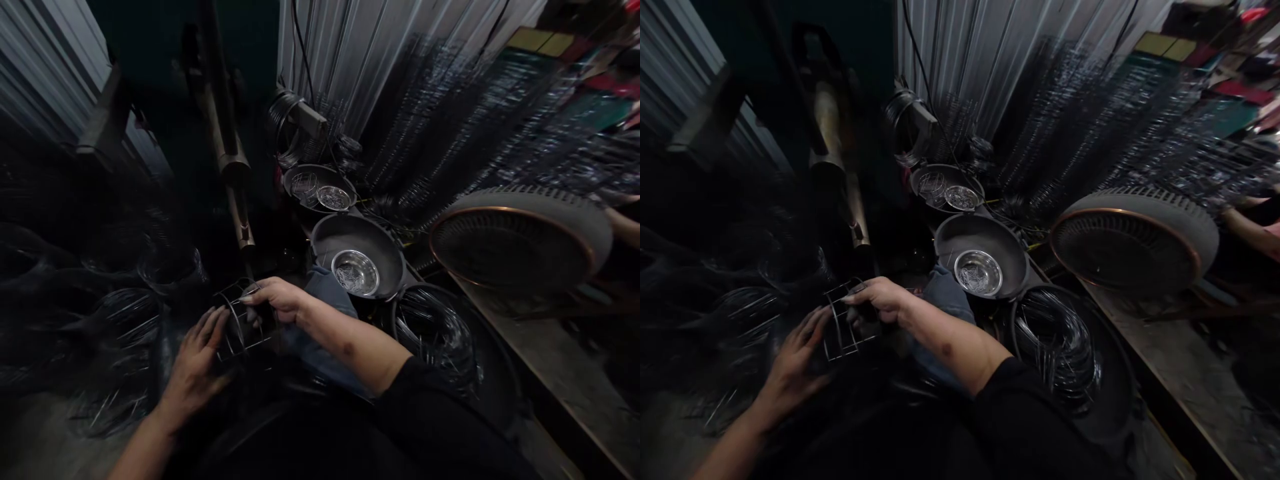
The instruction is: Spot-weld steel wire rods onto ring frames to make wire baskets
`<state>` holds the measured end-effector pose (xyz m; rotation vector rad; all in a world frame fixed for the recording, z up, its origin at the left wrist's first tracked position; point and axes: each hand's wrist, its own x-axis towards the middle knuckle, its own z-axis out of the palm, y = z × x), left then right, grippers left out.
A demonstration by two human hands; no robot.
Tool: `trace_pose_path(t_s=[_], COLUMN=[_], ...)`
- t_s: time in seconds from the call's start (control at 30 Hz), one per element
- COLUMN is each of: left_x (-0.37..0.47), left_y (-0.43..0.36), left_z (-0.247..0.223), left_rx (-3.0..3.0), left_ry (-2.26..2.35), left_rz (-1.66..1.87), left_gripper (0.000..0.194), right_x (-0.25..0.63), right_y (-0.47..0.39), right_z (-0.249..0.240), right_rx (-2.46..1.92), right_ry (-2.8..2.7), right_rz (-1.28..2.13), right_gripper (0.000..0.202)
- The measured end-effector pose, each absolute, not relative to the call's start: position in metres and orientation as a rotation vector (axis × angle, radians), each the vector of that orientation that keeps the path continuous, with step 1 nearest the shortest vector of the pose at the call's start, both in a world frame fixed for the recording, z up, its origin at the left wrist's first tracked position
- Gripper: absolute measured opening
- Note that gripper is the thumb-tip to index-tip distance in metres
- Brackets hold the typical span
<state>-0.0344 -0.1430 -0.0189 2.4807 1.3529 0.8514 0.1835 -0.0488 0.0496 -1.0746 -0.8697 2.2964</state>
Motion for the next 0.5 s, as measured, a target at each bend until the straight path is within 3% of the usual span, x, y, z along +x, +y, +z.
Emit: trace_pose_path(t_s=[0.17, 0.27, 0.37, 0.43, 0.5], left_x=[-0.02, -0.014, -0.008, -0.006, -0.006], left_y=[-0.128, -0.124, -0.123, -0.122, -0.12], left_z=[-0.026, -0.022, -0.02, -0.022, -0.028], left_rx=[2.386, 2.151, 1.884, 1.745, 1.658], left_ry=[1.337, 1.481, 1.641, 1.671, 1.679], left_rz=[1.039, 1.054, 1.123, 1.176, 1.178], left_gripper=[0.093, 0.086, 0.081, 0.078, 0.077], right_x=[0.166, 0.179, 0.207, 0.221, 0.225], right_y=[-0.04, -0.035, -0.036, -0.039, -0.042], right_z=[0.067, 0.088, 0.098, 0.09, 0.073], right_rx=[-1.147, -1.347, -1.351, -1.283, -1.265], right_ry=[-1.201, -1.504, -1.422, -1.269, -1.118], right_rz=[2.175, 1.57, 0.934, 0.96, 1.255], right_gripper=[0.019, 0.02, 0.026, 0.025, 0.03])
